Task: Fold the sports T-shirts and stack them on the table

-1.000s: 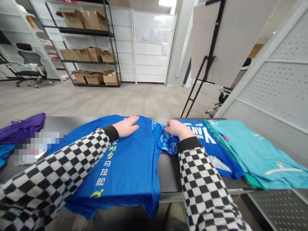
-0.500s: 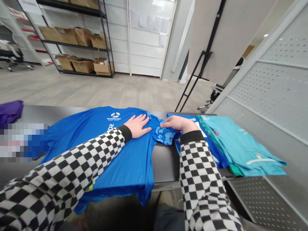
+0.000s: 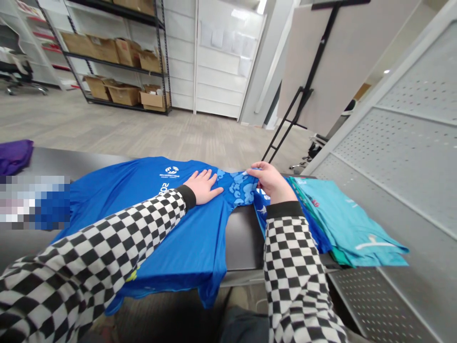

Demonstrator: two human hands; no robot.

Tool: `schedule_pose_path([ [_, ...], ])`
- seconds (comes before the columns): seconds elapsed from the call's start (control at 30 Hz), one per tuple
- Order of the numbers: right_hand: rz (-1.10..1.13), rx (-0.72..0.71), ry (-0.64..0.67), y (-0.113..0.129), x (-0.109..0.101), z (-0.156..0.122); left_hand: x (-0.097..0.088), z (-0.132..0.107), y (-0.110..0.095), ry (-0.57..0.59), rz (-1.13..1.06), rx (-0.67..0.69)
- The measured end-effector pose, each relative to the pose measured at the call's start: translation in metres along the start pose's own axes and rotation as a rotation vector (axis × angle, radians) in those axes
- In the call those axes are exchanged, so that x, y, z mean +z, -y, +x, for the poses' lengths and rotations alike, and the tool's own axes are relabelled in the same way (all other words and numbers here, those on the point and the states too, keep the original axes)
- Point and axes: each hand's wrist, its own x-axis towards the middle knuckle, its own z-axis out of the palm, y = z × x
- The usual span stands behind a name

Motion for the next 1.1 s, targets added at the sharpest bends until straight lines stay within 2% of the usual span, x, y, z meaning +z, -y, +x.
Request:
schedule_pose_path([
  [0.1,-0.368,0.018,-0.232,-0.005,-0.006,0.01,-0.002,0.0,0.0,-0.01,0.012,0.004],
  [0.17,-0.636,0.022,-0.295,-0.009,-0.004,0.014,-0.006,-0.001,-0.001,-0.042,0.024,0.03],
  [0.27,-0.862,0.004,-0.17,-0.011,0.007,0.016,-0.011,-0.003,-0.004,-0.114,0.028,0.118],
  [0.37,-0.964,-0.022,0.007,-0.011,0.016,0.013,-0.01,-0.002,-0.005,-0.035,0.014,0.166],
  [0.43,-1.006,-0.013,0.059,-0.01,0.018,0.011,-0.007,0.0,-0.004,0.032,0.013,0.153],
  [0.5,-1.031,0.008,0.069,-0.008,0.015,0.01,-0.004,0.001,-0.004,0.048,0.014,0.138],
  [0.6,-1.021,0.018,0.011,-0.007,0.008,0.011,-0.003,0.002,-0.004,0.045,0.012,0.129],
  [0.83,-0.679,-0.019,-0.15,-0.015,0.005,0.018,-0.006,0.001,-0.006,0.039,0.006,0.108],
  [0.93,-0.731,0.032,-0.239,-0.017,0.002,0.02,-0.007,0.0,-0.007,0.037,-0.001,0.099],
  [1.1,-0.886,0.135,-0.277,-0.015,-0.006,0.023,-0.005,0.002,-0.006,0.029,-0.007,0.09],
])
